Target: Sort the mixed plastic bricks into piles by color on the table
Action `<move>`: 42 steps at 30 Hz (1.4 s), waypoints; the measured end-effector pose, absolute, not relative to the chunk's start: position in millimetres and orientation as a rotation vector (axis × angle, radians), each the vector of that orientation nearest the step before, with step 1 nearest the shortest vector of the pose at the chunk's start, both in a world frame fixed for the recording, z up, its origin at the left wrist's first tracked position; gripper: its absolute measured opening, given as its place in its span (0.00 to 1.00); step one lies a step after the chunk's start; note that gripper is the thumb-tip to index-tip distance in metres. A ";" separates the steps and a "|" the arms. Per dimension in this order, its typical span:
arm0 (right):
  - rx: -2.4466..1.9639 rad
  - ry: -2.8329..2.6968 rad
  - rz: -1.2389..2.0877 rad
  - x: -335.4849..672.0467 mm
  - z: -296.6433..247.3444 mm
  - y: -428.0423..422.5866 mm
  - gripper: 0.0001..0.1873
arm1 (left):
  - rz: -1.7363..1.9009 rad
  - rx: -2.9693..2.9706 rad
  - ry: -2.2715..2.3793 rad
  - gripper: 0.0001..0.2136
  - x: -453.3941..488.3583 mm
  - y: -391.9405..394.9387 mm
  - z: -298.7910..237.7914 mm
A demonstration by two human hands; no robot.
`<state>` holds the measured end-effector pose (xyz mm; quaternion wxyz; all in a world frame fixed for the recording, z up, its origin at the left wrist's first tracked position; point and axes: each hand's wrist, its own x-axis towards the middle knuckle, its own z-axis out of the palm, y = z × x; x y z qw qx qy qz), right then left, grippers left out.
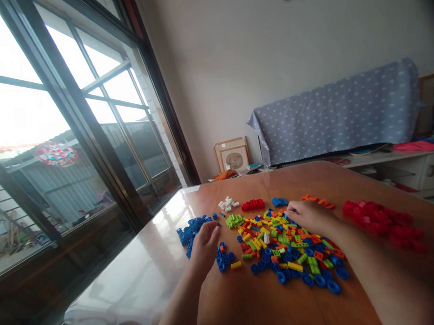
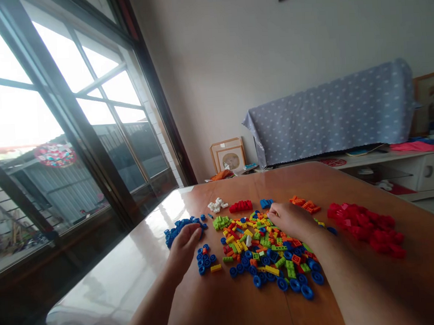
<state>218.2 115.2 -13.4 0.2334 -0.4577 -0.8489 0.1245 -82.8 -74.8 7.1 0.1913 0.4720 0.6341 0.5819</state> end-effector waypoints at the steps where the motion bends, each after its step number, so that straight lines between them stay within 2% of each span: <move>1: -1.252 -2.331 0.354 217.9 -14.3 115.4 0.17 | 1.571 1.386 1.785 0.17 -82.1 -81.6 1.1; 8: -1.222 -2.328 0.420 216.0 -16.4 116.5 0.14 | 0.976 1.637 2.096 0.39 -63.9 -98.2 -18.9; 12: -1.220 -2.346 0.418 214.8 -14.2 113.6 0.15 | 0.824 1.761 2.064 0.40 -48.5 -90.5 -12.3; 16: -1.218 -2.339 0.400 213.7 -13.3 110.6 0.14 | 0.831 1.838 1.998 0.40 -39.3 -73.9 -20.4; 21: -1.214 -2.334 0.425 214.2 -12.9 110.9 0.14 | 0.890 1.923 1.938 0.38 -30.8 -49.9 -38.0; 27: -1.204 -2.330 0.418 214.4 -12.8 110.9 0.15 | 0.952 2.060 1.793 0.32 -20.2 -35.4 -34.1; 32: -1.225 -2.337 0.420 214.5 -12.7 111.6 0.15 | 0.912 2.082 1.858 0.34 -15.8 -28.7 -36.6; 35: -1.225 -2.333 0.421 215.0 -14.8 114.5 0.15 | 0.932 2.116 1.872 0.27 -21.5 -20.3 -40.2; 39: -1.226 -2.320 0.435 216.0 -16.2 115.1 0.15 | 1.195 2.078 1.908 0.13 -47.3 1.8 -41.1; 42: -1.207 -2.299 0.433 216.8 -11.9 109.7 0.15 | 1.227 2.035 2.023 0.14 -72.7 22.6 -40.9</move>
